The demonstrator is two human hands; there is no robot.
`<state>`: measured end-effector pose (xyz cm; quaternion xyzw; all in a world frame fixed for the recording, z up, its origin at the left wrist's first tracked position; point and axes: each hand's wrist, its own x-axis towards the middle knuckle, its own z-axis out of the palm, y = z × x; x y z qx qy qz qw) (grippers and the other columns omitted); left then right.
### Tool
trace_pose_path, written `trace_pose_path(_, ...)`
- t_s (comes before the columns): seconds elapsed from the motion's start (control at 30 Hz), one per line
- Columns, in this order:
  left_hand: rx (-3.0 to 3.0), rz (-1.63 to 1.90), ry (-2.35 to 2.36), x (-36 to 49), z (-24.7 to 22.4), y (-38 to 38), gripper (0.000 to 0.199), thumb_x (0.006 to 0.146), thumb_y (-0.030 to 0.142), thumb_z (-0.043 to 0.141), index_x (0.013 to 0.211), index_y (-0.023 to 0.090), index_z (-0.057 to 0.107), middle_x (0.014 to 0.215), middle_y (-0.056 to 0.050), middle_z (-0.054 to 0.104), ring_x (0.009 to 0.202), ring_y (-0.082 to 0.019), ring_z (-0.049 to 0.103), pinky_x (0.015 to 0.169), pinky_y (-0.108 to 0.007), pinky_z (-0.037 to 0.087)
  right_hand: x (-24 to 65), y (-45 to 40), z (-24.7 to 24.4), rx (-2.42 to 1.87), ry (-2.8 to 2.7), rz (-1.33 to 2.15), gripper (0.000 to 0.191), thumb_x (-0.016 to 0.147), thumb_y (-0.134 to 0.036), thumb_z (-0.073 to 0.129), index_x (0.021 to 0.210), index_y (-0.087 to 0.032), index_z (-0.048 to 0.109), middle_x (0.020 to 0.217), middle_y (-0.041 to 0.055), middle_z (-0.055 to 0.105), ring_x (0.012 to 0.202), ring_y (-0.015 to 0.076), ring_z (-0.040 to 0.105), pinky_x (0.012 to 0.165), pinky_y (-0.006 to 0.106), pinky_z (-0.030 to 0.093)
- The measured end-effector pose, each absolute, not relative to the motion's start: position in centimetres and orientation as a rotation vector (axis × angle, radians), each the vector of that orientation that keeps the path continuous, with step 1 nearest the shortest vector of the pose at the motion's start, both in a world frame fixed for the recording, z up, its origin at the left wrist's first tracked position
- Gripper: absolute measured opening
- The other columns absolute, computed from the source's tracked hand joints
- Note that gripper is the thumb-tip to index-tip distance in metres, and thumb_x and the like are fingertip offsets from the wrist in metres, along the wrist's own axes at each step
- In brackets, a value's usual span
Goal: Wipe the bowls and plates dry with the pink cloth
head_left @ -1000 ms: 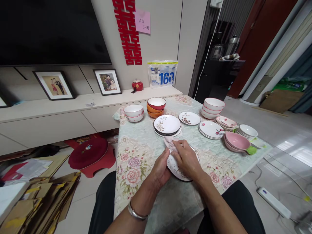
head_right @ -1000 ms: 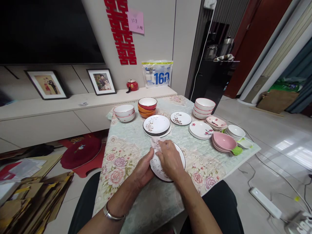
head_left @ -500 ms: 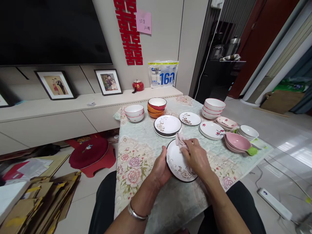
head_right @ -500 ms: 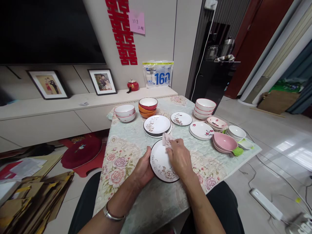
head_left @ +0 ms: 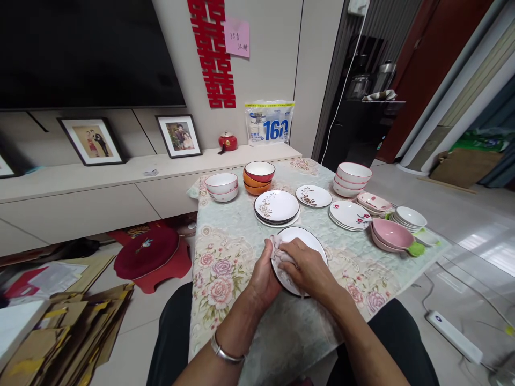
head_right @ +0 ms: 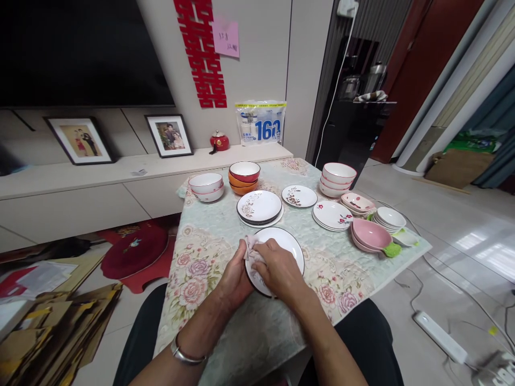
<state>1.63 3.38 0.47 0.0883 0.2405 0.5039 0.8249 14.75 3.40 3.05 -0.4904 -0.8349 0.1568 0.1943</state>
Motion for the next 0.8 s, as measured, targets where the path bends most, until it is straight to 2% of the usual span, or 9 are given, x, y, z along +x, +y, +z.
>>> trace_pose_path(0.1,0.189,1.062,0.551,1.7,0.2,3.3,0.053,0.098,0.049,0.040,0.128,0.010,0.061,0.115,-0.015,0.073,0.116,-0.029,0.063,0.107,-0.044,0.041,14.1,4.0,2.4,-1.494,-2.267,0.272,0.034,0.095,-0.023,0.053,0.128,-0.021,0.057,0.111,0.0091,0.061,0.099,0.0217,0.062,0.079,0.030,0.047)
trace_pose_path(0.2,0.180,1.047,0.560,1.7,0.1,3.4,0.054,0.098,0.049,0.038,0.132,0.012,0.059,0.117,-0.015,0.072,0.119,-0.030,0.062,0.108,-0.046,0.040,14.8,4.3,2.6,-1.761,-2.173,0.118,0.032,0.098,-0.029,0.048,0.128,-0.020,0.057,0.110,0.0108,0.061,0.089,0.0228,0.065,0.071,0.031,0.046)
trace_pose_path(0.3,0.152,1.058,0.540,1.7,0.1,3.5,0.056,0.099,0.049,0.033,0.135,0.012,0.056,0.119,-0.015,0.072,0.122,-0.030,0.060,0.109,-0.048,0.039,16.0,4.2,3.0,-2.018,-2.155,0.053,0.031,0.098,-0.032,0.047,0.121,-0.017,0.060,0.105,0.0132,0.063,0.082,0.0257,0.067,0.065,0.033,0.043)
trace_pose_path(0.43,0.146,1.092,0.532,1.6,0.1,3.6,0.056,0.098,0.046,0.036,0.135,0.010,0.056,0.119,-0.016,0.071,0.123,-0.032,0.059,0.109,-0.050,0.038,16.7,4.0,3.4,-2.163,-2.189,0.083,0.026,0.096,-0.029,0.048,0.110,-0.012,0.062,0.100,0.0157,0.066,0.084,0.0295,0.068,0.066,0.034,0.042)
trace_pose_path(0.5,0.152,1.111,0.541,1.6,0.0,3.5,0.052,0.097,0.042,0.041,0.137,0.012,0.055,0.120,-0.015,0.071,0.122,-0.032,0.060,0.109,-0.050,0.038,16.3,4.1,3.3,-2.119,-2.175,0.087,0.026,0.096,-0.028,0.047,0.112,-0.012,0.060,0.103,0.0155,0.065,0.084,0.0279,0.067,0.066,0.034,0.042)
trace_pose_path(0.6,0.154,1.154,0.525,1.5,0.1,3.5,0.044,0.095,0.032,0.045,0.134,0.015,0.057,0.119,-0.012,0.072,0.118,-0.030,0.063,0.107,-0.046,0.041,15.4,4.1,3.1,-1.854,-2.182,0.144,0.032,0.096,-0.025,0.047,0.125,-0.014,0.055,0.113,0.0143,0.061,0.091,0.0250,0.065,0.071,0.032,0.044)
trace_pose_path(0.67,0.151,1.170,0.509,1.5,0.2,3.5,0.038,0.094,0.028,0.045,0.123,0.012,0.064,0.112,-0.012,0.074,0.113,-0.029,0.065,0.105,-0.044,0.043,14.8,3.8,3.1,-1.588,-2.242,0.263,0.036,0.095,-0.022,0.050,0.131,-0.017,0.053,0.116,0.0118,0.060,0.097,0.0228,0.062,0.078,0.031,0.045)
trace_pose_path(0.8,0.141,1.199,0.539,1.2,0.5,3.6,0.032,0.092,0.031,0.049,0.096,0.009,0.072,0.098,-0.014,0.076,0.107,-0.031,0.067,0.102,-0.044,0.047,14.8,3.0,3.5,-1.255,-2.392,0.557,0.032,0.088,-0.017,0.058,0.119,-0.023,0.061,0.102,0.0039,0.063,0.093,0.0187,0.060,0.081,0.028,0.044)
